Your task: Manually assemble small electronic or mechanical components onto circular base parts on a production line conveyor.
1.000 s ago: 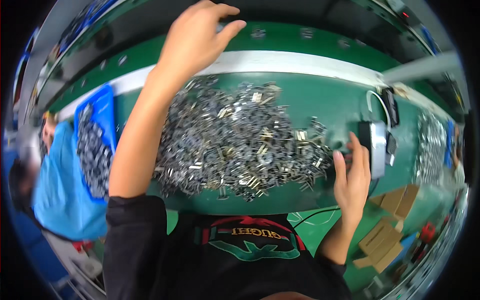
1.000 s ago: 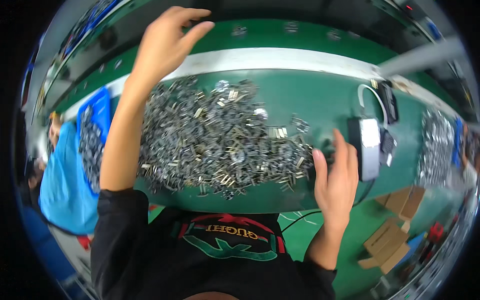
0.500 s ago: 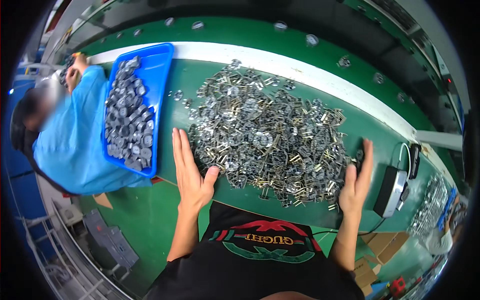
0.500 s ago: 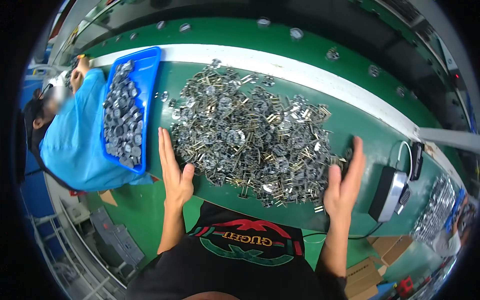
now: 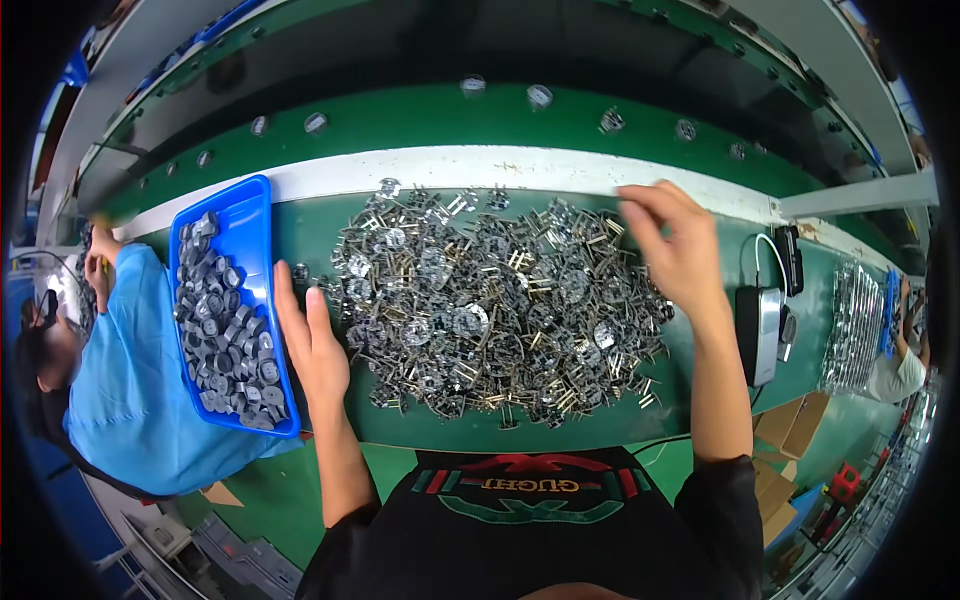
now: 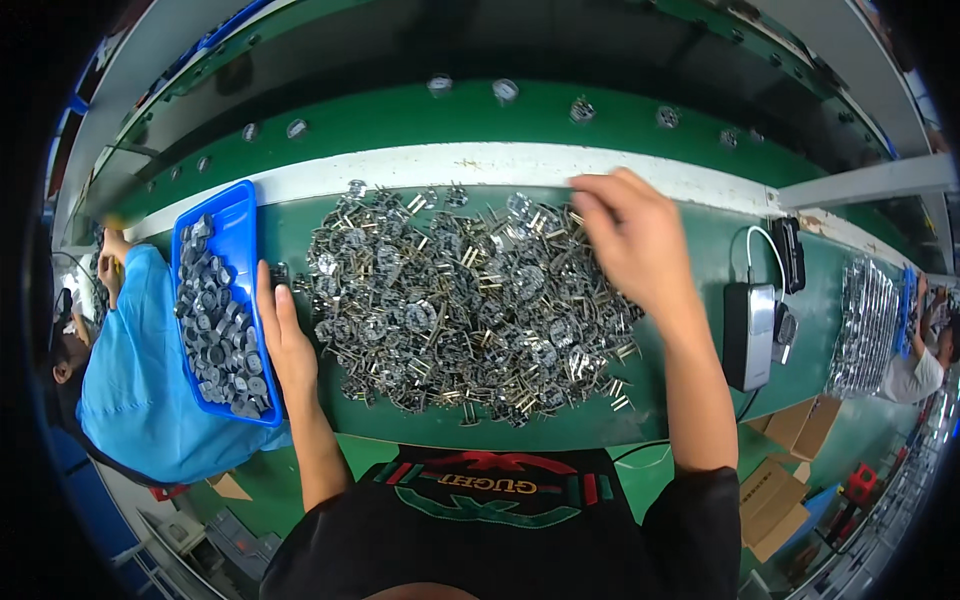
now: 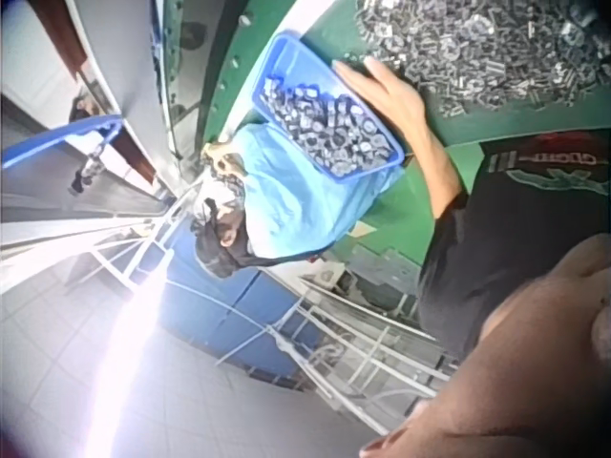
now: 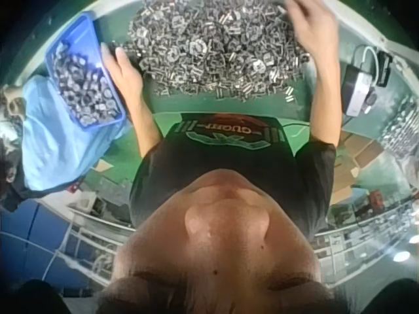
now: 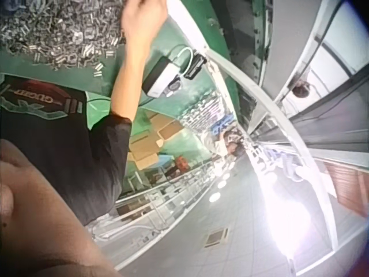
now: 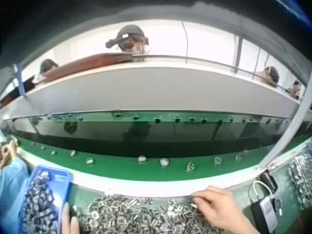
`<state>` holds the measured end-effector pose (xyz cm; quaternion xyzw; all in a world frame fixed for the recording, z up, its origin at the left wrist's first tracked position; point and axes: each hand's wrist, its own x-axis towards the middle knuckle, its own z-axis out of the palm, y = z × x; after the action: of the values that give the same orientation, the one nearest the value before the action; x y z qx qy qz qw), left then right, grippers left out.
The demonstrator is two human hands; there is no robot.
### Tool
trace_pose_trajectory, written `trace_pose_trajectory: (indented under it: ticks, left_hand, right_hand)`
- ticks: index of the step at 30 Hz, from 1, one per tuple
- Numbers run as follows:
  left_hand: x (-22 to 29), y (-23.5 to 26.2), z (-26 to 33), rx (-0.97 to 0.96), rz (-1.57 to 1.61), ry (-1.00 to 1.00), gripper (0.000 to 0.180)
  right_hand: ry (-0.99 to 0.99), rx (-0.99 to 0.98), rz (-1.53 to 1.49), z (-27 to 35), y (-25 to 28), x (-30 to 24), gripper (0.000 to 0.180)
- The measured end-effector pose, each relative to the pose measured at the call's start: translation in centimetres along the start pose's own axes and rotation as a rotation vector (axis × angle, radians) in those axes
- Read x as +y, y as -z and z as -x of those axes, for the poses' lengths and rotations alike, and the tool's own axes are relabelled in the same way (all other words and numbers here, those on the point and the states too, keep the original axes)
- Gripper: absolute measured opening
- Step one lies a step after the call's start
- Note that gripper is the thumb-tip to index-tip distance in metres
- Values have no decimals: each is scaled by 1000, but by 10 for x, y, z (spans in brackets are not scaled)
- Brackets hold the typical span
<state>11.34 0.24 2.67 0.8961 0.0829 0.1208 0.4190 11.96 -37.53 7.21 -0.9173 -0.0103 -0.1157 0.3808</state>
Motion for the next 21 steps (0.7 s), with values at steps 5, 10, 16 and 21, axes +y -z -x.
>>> trace_pose_trajectory:
  ticks: [5, 10, 16, 21]
  left_hand:
    - [14, -7, -20, -220, 204, -34, 54]
    - [24, -8, -20, -367, 306, -95, 56]
    - [12, -13, -23, -202, 297, -128, 47]
    - [53, -8, -54, -109, -12, -388, 30]
  right_hand:
    - [296, -296, 198, -63, -60, -25, 20]
    - [312, -410, 19, -88, -68, -13, 12]
    - [5, -63, -50, -112, -19, 24, 14]
    - [-120, -3, 134, -138, -13, 33, 24]
